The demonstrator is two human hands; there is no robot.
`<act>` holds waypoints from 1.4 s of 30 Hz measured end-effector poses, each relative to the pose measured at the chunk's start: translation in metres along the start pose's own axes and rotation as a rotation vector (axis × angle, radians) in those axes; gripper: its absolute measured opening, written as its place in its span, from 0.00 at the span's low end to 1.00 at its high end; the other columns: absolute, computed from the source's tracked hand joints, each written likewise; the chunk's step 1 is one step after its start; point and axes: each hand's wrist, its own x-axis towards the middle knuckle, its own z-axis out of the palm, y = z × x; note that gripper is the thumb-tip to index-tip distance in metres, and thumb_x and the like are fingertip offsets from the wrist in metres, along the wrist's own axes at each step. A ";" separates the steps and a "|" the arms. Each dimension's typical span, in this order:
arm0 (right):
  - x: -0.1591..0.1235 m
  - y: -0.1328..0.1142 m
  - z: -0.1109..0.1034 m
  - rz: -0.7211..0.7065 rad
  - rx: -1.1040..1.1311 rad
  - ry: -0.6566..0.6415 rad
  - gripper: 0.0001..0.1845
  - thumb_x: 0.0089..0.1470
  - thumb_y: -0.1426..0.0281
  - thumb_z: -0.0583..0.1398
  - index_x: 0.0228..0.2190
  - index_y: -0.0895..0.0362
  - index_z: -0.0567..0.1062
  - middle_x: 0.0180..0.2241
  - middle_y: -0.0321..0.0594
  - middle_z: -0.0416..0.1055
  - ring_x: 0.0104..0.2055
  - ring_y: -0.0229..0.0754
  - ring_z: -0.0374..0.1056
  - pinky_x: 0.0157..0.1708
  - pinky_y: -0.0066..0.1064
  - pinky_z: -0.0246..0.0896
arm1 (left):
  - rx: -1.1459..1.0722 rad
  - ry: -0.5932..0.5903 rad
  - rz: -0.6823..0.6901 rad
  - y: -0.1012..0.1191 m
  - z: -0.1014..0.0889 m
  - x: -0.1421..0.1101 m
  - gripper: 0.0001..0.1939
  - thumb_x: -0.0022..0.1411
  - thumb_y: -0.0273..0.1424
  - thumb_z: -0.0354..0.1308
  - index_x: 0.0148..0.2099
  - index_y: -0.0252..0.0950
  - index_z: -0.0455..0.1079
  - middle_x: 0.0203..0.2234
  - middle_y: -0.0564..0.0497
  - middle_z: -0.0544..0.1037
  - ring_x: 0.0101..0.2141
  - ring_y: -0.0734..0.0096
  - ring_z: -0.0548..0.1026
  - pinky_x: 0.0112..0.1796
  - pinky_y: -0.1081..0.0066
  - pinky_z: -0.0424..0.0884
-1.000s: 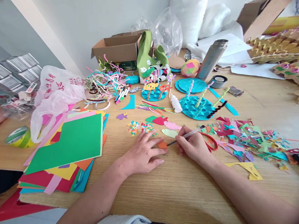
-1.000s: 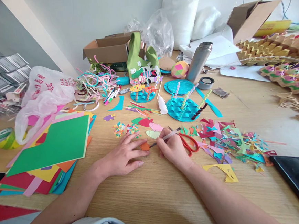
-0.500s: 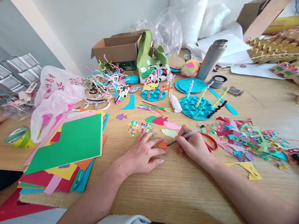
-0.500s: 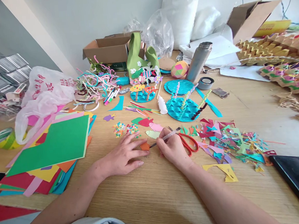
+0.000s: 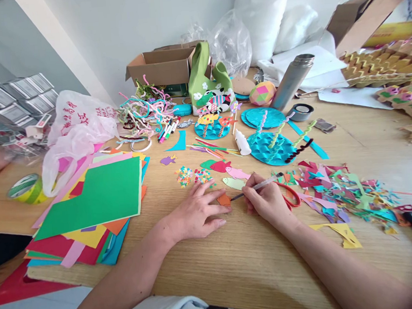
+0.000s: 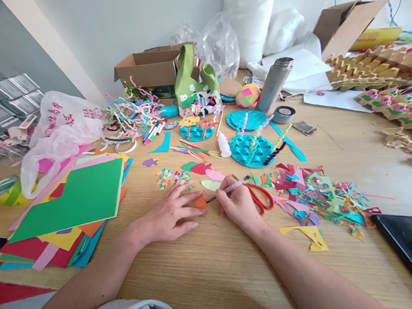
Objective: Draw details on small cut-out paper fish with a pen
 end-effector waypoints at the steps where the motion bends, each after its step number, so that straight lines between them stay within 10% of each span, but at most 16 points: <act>1: 0.000 0.000 0.000 -0.002 -0.002 0.002 0.09 0.51 0.69 0.58 0.24 0.51 0.61 0.11 0.28 0.63 0.11 0.37 0.62 0.11 0.25 0.52 | -0.002 0.000 -0.001 0.000 0.000 0.000 0.17 0.67 0.38 0.58 0.56 0.46 0.73 0.63 0.47 0.65 0.65 0.44 0.54 0.62 0.38 0.48; 42: -0.001 -0.001 0.000 -0.004 -0.030 0.015 0.09 0.49 0.69 0.58 0.22 0.51 0.61 0.11 0.29 0.63 0.11 0.36 0.61 0.12 0.25 0.53 | -0.007 -0.005 -0.009 0.002 -0.002 0.001 0.17 0.67 0.38 0.58 0.56 0.46 0.73 0.63 0.47 0.65 0.64 0.45 0.55 0.63 0.39 0.48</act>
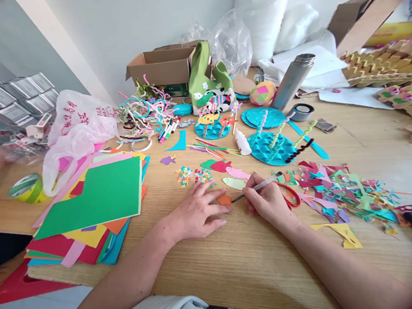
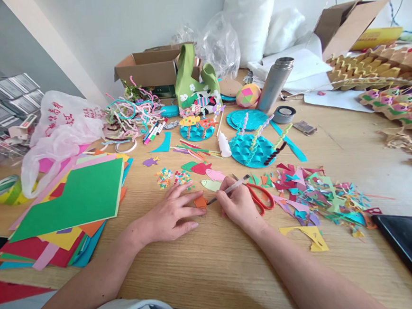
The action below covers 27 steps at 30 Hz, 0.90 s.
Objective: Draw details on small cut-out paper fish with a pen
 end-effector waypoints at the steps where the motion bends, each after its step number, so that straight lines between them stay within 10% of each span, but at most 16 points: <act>1: 0.000 0.000 0.000 0.013 0.008 0.000 0.09 0.49 0.69 0.58 0.22 0.51 0.61 0.11 0.29 0.63 0.11 0.36 0.61 0.11 0.25 0.52 | 0.000 0.004 0.002 0.000 0.000 0.000 0.17 0.66 0.38 0.58 0.56 0.46 0.73 0.63 0.47 0.65 0.64 0.45 0.55 0.63 0.40 0.48; 27: -0.005 -0.006 0.001 -0.151 0.158 0.133 0.13 0.52 0.65 0.61 0.22 0.52 0.64 0.14 0.29 0.62 0.13 0.35 0.59 0.12 0.27 0.57 | 0.006 0.026 0.007 0.000 0.001 -0.001 0.17 0.66 0.39 0.58 0.56 0.46 0.74 0.63 0.44 0.62 0.65 0.44 0.52 0.63 0.40 0.48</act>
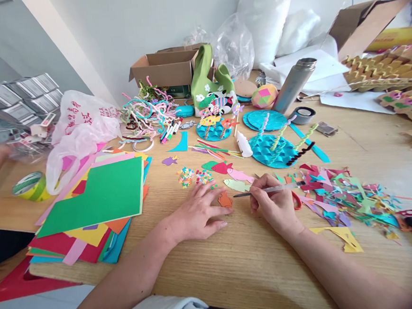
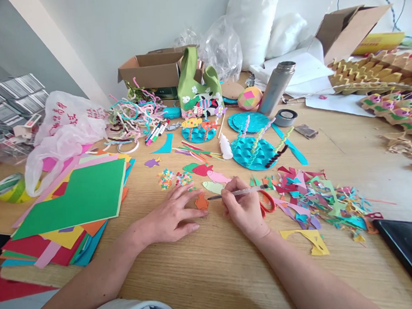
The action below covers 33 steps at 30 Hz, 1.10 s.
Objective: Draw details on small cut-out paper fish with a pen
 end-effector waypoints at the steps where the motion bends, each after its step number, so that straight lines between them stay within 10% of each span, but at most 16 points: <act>1: 0.000 0.001 0.000 -0.038 -0.003 0.029 0.13 0.53 0.64 0.61 0.22 0.52 0.64 0.15 0.30 0.64 0.14 0.35 0.60 0.14 0.27 0.58 | 0.000 0.004 -0.006 0.001 -0.001 0.000 0.17 0.66 0.39 0.59 0.55 0.46 0.74 0.62 0.43 0.62 0.64 0.45 0.53 0.63 0.41 0.48; 5: 0.002 0.005 -0.001 -0.127 -0.061 0.086 0.09 0.61 0.61 0.59 0.33 0.53 0.68 0.23 0.34 0.71 0.23 0.40 0.70 0.25 0.31 0.66 | -0.001 0.014 -0.024 0.005 -0.006 0.001 0.17 0.65 0.40 0.60 0.54 0.45 0.76 0.51 0.42 0.68 0.57 0.52 0.63 0.63 0.46 0.52; 10: 0.004 0.002 -0.002 -0.339 -0.397 -0.262 0.11 0.67 0.66 0.53 0.47 0.51 0.72 0.42 0.45 0.77 0.48 0.48 0.71 0.50 0.42 0.63 | 0.032 0.026 -0.018 0.007 -0.008 0.001 0.16 0.64 0.40 0.60 0.53 0.46 0.76 0.48 0.43 0.68 0.55 0.53 0.64 0.62 0.47 0.52; 33: 0.002 0.004 -0.001 -0.623 -0.706 -0.421 0.11 0.64 0.74 0.52 0.38 0.55 0.74 0.36 0.46 0.74 0.37 0.48 0.71 0.36 0.37 0.66 | 0.117 0.135 -0.052 -0.011 -0.010 -0.003 0.07 0.61 0.31 0.62 0.41 0.44 0.81 0.55 0.46 0.72 0.61 0.53 0.60 0.62 0.50 0.56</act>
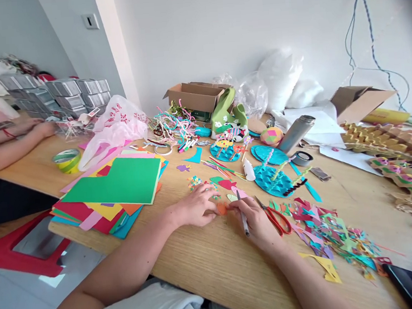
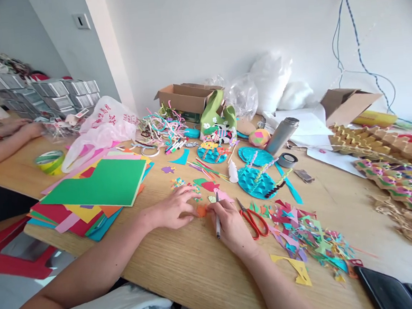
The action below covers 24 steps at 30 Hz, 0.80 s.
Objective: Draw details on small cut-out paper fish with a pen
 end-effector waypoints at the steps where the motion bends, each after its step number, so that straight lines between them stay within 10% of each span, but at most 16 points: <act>1: -0.001 0.000 -0.001 -0.005 -0.009 0.011 0.10 0.64 0.75 0.52 0.37 0.55 0.74 0.34 0.45 0.74 0.36 0.48 0.71 0.36 0.37 0.66 | 0.001 0.003 -0.001 -0.001 0.000 0.000 0.08 0.60 0.29 0.62 0.41 0.44 0.81 0.55 0.47 0.72 0.61 0.53 0.61 0.62 0.51 0.56; 16: -0.002 -0.006 -0.003 -0.019 0.036 0.015 0.11 0.63 0.75 0.52 0.36 0.55 0.74 0.34 0.45 0.75 0.36 0.46 0.70 0.36 0.36 0.65 | 0.139 0.125 -0.002 -0.005 0.009 0.002 0.05 0.59 0.25 0.60 0.36 0.35 0.78 0.49 0.44 0.75 0.57 0.53 0.64 0.59 0.55 0.60; 24: -0.002 -0.007 -0.002 0.055 0.049 0.076 0.09 0.64 0.74 0.52 0.37 0.55 0.73 0.34 0.45 0.75 0.35 0.46 0.71 0.33 0.35 0.67 | 0.179 0.049 0.086 0.018 0.004 0.005 0.05 0.60 0.24 0.58 0.34 0.32 0.75 0.30 0.46 0.76 0.40 0.60 0.70 0.46 0.63 0.68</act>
